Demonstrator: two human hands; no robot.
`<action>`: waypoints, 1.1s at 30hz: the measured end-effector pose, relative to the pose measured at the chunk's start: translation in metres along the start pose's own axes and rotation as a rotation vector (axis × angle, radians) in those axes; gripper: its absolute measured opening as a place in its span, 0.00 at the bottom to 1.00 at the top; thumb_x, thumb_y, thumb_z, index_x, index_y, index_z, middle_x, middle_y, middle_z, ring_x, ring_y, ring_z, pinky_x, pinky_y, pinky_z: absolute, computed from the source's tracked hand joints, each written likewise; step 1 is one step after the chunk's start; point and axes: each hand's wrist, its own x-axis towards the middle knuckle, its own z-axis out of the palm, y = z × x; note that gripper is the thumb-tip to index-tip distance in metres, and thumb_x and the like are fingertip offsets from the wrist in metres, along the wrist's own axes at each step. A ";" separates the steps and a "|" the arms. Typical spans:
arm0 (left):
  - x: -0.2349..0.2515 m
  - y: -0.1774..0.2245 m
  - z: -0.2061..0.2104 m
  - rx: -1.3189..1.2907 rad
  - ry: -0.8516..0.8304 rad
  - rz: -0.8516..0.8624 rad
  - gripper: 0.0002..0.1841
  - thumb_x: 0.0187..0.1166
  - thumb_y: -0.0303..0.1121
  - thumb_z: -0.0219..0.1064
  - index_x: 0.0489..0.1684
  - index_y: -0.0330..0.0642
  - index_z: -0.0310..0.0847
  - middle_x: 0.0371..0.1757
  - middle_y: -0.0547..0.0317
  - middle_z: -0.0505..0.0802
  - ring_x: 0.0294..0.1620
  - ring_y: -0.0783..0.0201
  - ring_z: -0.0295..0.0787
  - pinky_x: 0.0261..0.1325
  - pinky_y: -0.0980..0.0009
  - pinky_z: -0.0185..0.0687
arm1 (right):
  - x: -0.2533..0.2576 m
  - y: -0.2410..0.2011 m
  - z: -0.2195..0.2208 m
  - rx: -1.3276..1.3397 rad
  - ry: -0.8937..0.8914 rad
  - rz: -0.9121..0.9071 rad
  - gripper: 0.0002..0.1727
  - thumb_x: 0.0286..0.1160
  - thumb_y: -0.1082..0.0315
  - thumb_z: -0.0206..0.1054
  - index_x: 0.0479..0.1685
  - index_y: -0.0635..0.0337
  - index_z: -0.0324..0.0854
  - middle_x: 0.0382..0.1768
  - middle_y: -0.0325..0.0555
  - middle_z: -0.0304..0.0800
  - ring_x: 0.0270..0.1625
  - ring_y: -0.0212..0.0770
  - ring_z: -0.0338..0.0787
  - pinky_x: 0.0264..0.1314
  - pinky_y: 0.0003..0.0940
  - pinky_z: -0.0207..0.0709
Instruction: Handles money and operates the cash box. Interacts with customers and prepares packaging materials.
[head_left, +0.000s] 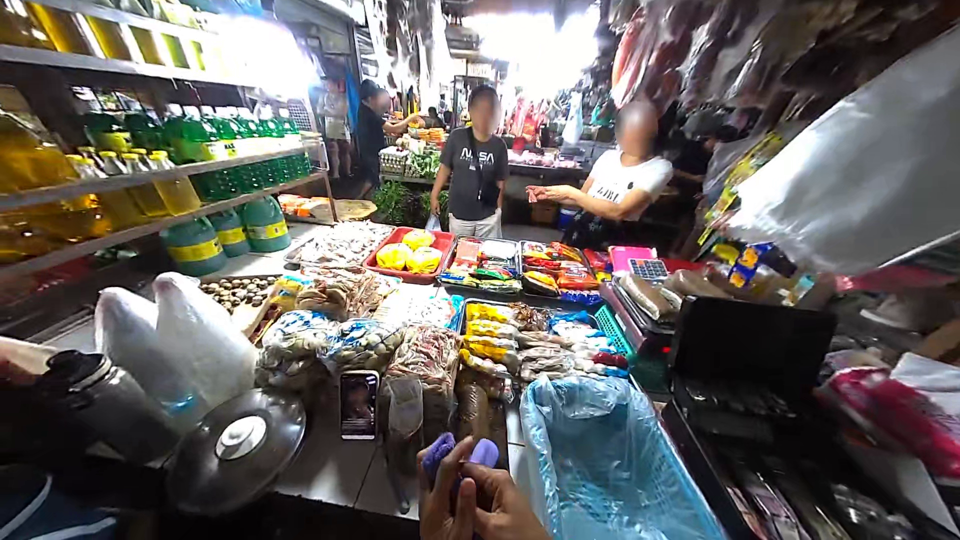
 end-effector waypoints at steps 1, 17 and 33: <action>0.003 -0.003 -0.004 0.041 0.019 0.059 0.24 0.91 0.59 0.47 0.63 0.59 0.86 0.60 0.65 0.89 0.67 0.74 0.81 0.74 0.72 0.75 | -0.002 0.005 0.004 0.072 0.058 0.031 0.15 0.69 0.83 0.65 0.55 0.69 0.87 0.47 0.41 0.95 0.49 0.25 0.91 0.59 0.28 0.86; -0.001 0.001 -0.021 -0.242 -0.359 -0.117 0.38 0.84 0.64 0.57 0.88 0.52 0.60 0.82 0.57 0.75 0.82 0.66 0.72 0.82 0.64 0.72 | -0.021 0.005 -0.036 -0.211 0.479 -0.110 0.09 0.59 0.75 0.82 0.38 0.65 0.90 0.37 0.40 0.96 0.36 0.28 0.94 0.42 0.26 0.91; 0.003 -0.020 0.004 0.034 -0.509 -0.245 0.39 0.63 0.23 0.74 0.80 0.27 0.60 0.51 0.50 0.93 0.50 0.64 0.93 0.58 0.62 0.90 | 0.042 -0.177 -0.218 -0.089 0.492 -0.398 0.44 0.86 0.35 0.48 0.95 0.42 0.37 0.88 0.38 0.64 0.84 0.45 0.74 0.73 0.54 0.80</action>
